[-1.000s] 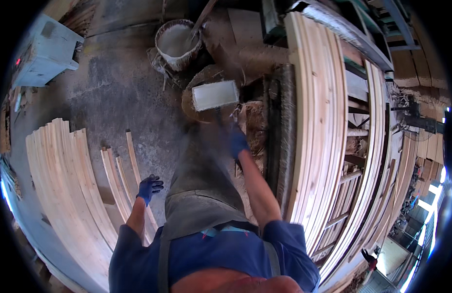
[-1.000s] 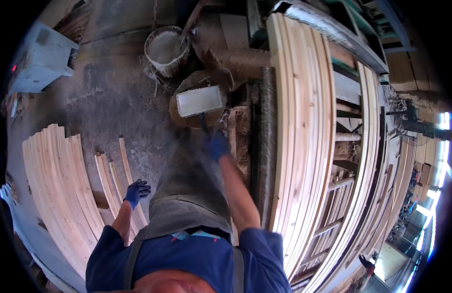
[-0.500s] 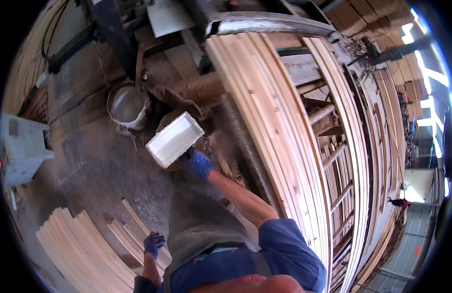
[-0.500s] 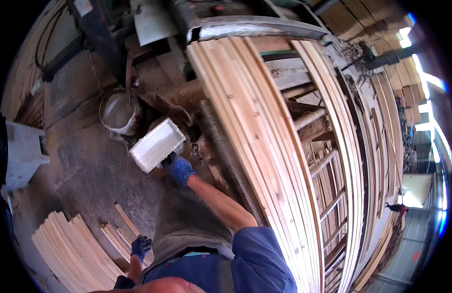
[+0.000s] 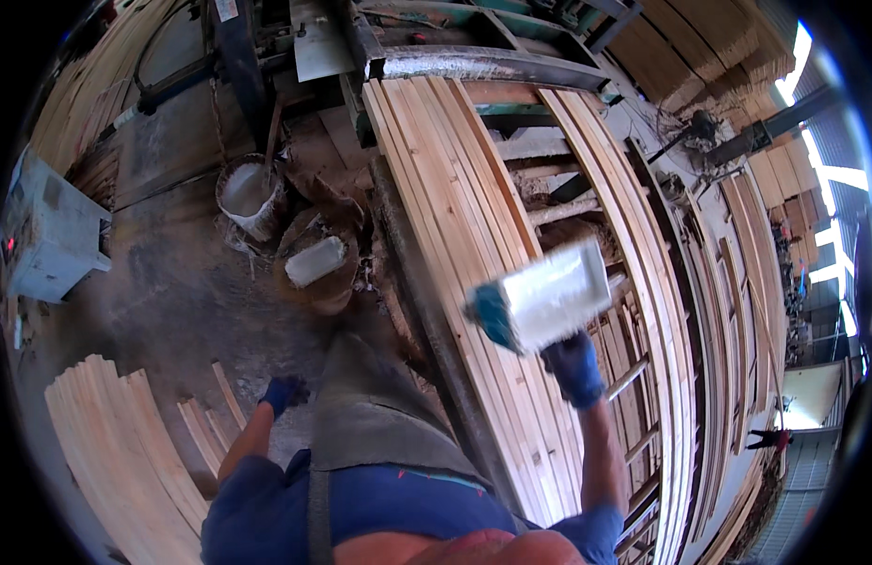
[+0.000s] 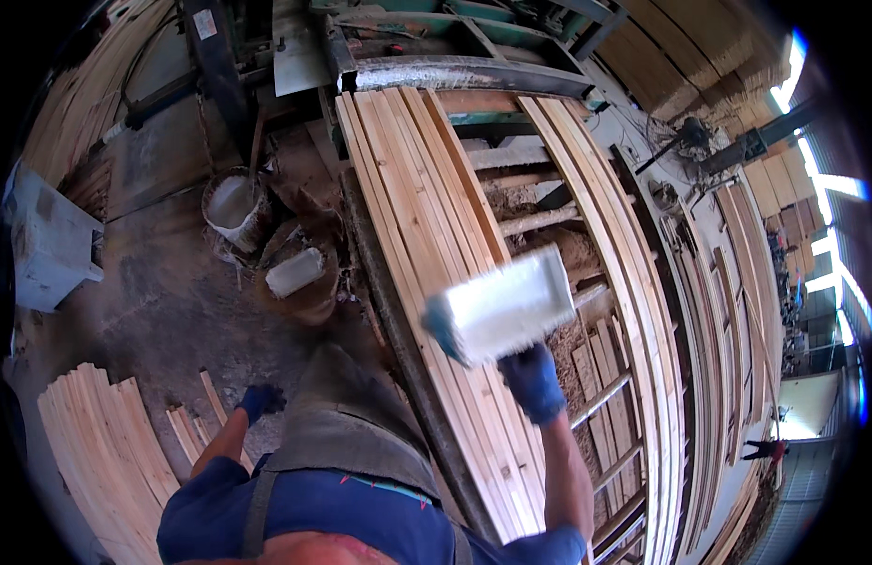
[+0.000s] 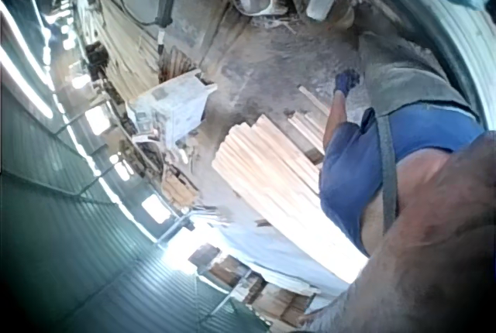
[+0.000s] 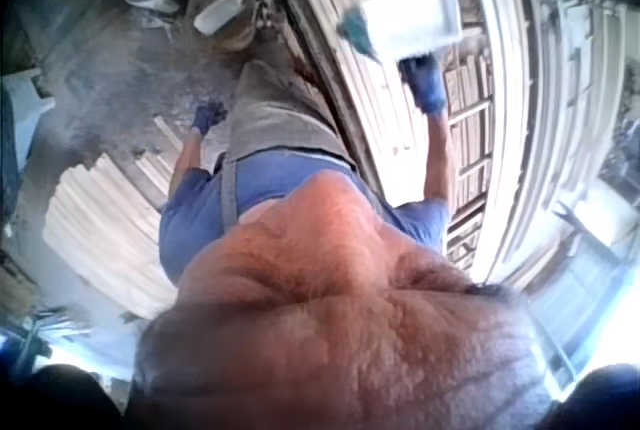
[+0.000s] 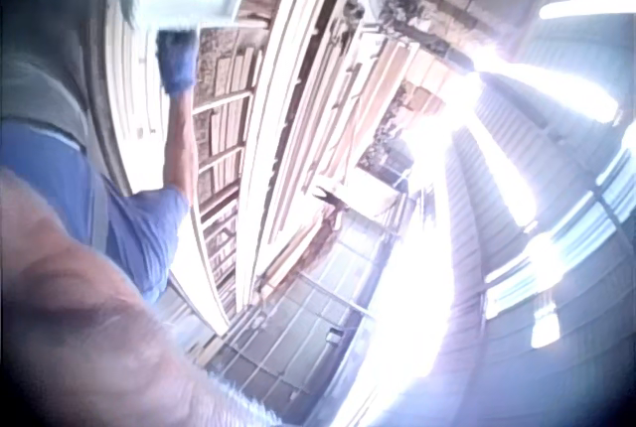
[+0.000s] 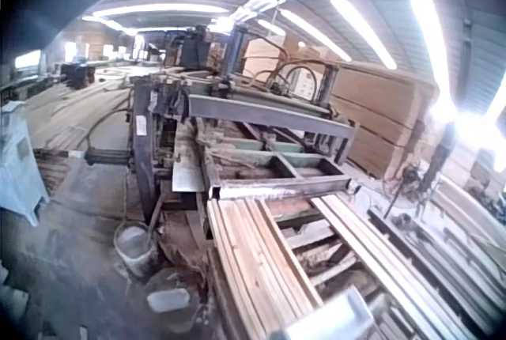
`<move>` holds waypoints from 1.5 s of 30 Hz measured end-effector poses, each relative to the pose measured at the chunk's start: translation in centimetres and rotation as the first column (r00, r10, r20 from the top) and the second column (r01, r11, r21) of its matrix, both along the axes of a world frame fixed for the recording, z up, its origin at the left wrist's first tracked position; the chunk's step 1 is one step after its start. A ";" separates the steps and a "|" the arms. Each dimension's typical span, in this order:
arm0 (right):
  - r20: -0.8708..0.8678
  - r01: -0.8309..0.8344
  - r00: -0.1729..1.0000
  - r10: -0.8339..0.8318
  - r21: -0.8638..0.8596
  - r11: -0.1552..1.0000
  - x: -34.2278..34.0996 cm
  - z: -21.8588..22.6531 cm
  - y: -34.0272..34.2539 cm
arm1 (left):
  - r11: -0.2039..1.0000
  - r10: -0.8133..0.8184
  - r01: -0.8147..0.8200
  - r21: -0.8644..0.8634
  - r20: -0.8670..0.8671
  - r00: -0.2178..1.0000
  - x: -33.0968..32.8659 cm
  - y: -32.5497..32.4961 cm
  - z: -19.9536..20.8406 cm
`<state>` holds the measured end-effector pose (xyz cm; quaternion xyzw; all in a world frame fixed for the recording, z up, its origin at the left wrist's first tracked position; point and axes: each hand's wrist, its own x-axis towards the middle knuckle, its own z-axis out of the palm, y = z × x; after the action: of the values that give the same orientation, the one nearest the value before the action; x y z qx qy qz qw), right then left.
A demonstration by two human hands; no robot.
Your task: The person arranges long wooden planks on a workbench, applies a white substance to the edges using a brush, and joins the planks together to form a panel. They use a tape measure to check dimensions and continue adding planks to the assembly.
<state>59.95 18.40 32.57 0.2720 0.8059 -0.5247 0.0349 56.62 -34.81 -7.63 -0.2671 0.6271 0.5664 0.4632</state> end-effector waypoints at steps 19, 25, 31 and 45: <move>-0.180 -0.168 0.968 0.172 0.039 0.985 -54.9 -7.4 0.7 | 0.942 0.331 -0.300 0.147 -0.283 0.900 -22.2 6.4 2.5; -0.183 -0.190 0.955 0.234 0.230 0.954 -45.7 -9.7 2.9 | 0.925 0.321 -0.191 0.329 -0.407 0.855 -27.3 12.4 11.8; -0.160 -0.286 0.889 0.428 0.535 0.795 -15.1 -6.1 4.3 | 0.899 0.224 0.217 0.380 -0.825 0.518 -35.6 24.3 28.9; 0.199 0.756 0.587 -0.785 0.210 0.620 29.5 1.8 0.1 | -0.222 -0.174 0.183 -0.958 -0.145 -0.974 -23.5 61.2 31.6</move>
<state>89.45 18.47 34.41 0.6645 0.6211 -0.4032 -0.1000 33.12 26.40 23.93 0.8086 0.5625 -0.1315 0.1119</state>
